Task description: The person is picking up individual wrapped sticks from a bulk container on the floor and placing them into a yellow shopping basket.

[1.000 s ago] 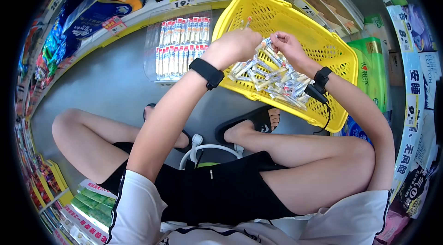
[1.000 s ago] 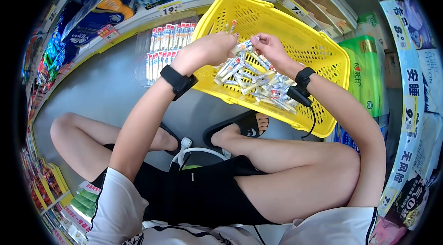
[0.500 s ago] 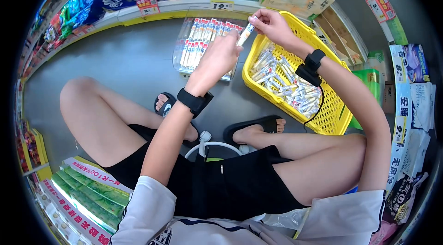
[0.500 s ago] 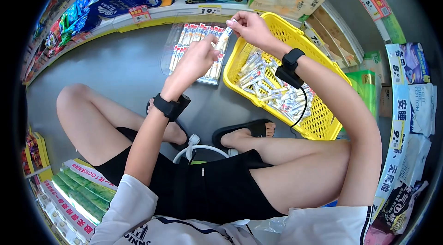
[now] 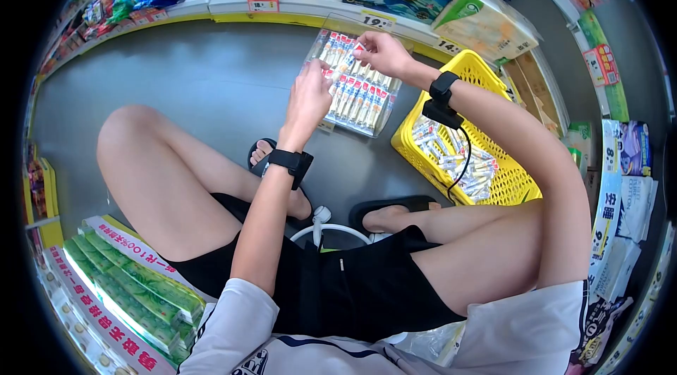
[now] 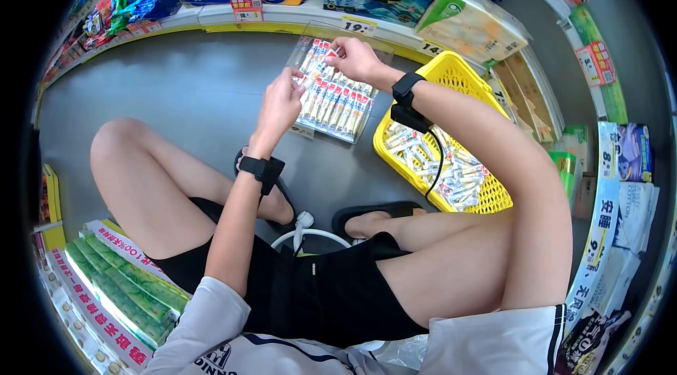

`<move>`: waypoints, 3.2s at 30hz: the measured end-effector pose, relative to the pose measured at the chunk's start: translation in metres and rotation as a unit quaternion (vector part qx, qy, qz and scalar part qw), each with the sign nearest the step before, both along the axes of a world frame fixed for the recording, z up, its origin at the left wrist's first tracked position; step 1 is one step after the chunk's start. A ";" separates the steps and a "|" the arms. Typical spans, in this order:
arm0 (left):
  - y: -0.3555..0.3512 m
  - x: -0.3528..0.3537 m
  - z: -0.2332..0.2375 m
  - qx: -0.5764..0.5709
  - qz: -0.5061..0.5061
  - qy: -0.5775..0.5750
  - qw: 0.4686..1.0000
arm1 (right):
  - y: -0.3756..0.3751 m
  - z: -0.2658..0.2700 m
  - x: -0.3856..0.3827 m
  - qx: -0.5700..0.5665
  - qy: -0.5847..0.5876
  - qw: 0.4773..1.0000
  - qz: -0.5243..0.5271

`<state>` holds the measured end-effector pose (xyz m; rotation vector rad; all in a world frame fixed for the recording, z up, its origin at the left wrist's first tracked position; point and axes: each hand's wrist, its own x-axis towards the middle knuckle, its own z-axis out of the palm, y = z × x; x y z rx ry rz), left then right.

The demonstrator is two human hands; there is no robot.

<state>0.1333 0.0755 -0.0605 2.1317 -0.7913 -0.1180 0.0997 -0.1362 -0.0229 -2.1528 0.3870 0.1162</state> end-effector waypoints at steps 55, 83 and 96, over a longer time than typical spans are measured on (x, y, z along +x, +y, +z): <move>-0.010 -0.014 -0.053 0.184 -0.014 0.022 0.983 | 0.057 -0.081 0.107 -0.101 0.078 0.990 0.062; -0.070 -0.090 0.058 -0.066 -0.217 -0.129 0.965 | -0.020 0.024 -0.114 -0.105 -0.214 0.963 -0.126; -0.168 -0.122 0.029 -0.017 -0.416 -0.224 0.881 | -0.110 -0.053 -0.214 -0.061 -0.006 0.975 -0.213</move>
